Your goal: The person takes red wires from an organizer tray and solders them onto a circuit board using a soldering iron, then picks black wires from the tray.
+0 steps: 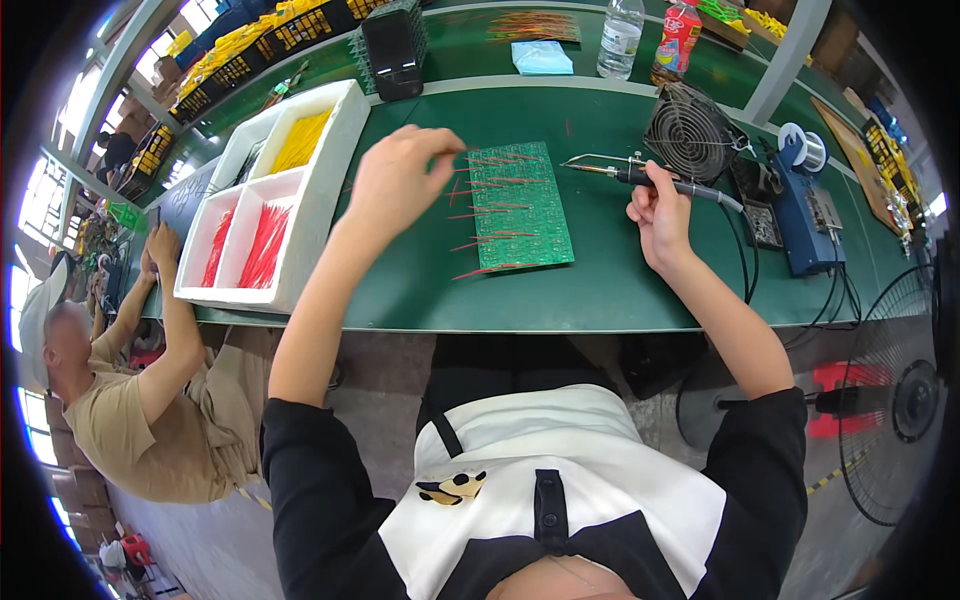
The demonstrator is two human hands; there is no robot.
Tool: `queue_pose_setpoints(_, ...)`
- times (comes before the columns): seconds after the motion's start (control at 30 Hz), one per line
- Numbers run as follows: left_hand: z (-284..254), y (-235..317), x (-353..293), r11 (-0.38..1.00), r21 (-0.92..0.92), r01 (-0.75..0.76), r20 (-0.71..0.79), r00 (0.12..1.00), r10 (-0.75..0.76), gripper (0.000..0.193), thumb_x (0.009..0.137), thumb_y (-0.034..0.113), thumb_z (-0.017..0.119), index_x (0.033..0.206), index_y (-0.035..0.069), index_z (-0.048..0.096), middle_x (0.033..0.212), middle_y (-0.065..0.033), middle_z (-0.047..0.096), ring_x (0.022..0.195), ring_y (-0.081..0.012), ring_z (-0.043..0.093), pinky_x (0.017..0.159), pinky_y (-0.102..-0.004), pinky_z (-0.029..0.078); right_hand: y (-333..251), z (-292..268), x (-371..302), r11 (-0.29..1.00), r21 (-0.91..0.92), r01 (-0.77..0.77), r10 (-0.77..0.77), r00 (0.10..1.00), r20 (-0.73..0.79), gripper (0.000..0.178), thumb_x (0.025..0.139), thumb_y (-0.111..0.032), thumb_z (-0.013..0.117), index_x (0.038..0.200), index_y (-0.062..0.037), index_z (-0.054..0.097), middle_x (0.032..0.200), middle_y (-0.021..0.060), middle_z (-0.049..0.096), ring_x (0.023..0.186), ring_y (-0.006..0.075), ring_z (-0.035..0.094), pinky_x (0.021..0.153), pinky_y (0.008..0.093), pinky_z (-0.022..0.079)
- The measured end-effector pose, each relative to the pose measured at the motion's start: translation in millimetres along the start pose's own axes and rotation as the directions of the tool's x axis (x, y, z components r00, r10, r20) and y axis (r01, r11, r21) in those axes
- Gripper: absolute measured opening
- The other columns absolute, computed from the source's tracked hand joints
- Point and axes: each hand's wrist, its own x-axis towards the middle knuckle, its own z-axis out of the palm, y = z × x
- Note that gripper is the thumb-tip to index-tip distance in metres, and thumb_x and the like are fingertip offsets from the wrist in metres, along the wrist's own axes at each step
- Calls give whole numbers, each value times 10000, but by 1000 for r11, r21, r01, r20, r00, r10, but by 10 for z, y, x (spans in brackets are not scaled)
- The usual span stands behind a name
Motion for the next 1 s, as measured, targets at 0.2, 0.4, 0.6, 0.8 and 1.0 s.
queue_pose_setpoints(0.2,478,302,13,981,-134,-141,82,985,152,67,759,109,628,814,71,637,744,-64,603,728,-247,582,649,-354,478,-45,10,-204,996,-10,-84,84,996,-21,190,872,-185,555,757,-104,427,504,-10,389,401,65,300,426,239,312)
queue_pose_setpoints(0.4,780,409,-130,980,-148,-136,10,990,139,80,764,88,618,839,87,644,776,-43,588,728,-221,585,612,-334,491,-63,55,-362,996,-56,-64,62,997,-46,187,884,-207,542,769,-112,430,515,-10,384,410,53,286,436,234,302)
queue_pose_setpoints(0.6,781,356,-175,980,-104,-172,-39,985,168,73,748,73,627,819,87,636,794,-14,587,742,-190,589,609,-305,496,-72,57,-352,997,-62,-42,40,998,-42,217,873,-170,551,735,-110,395,521,-13,388,408,53,317,413,232,324)
queue_pose_setpoints(0.8,824,338,-180,981,-56,-187,-26,982,186,63,752,77,631,814,88,633,835,-4,611,754,-181,600,617,-291,496,-61,45,-350,993,-107,-49,48,999,-8,216,871,-173,551,738,-105,396,522,-9,389,413,53,338,408,232,328)
queue_pose_setpoints(1.0,837,333,-190,978,-19,-206,-40,978,205,56,747,84,636,802,97,637,808,10,624,731,-168,600,602,-285,493,-46,69,-358,989,-144,-24,21,1000,-17,205,872,-175,550,755,-90,404,547,-1,406,434,61,388,399,231,343)
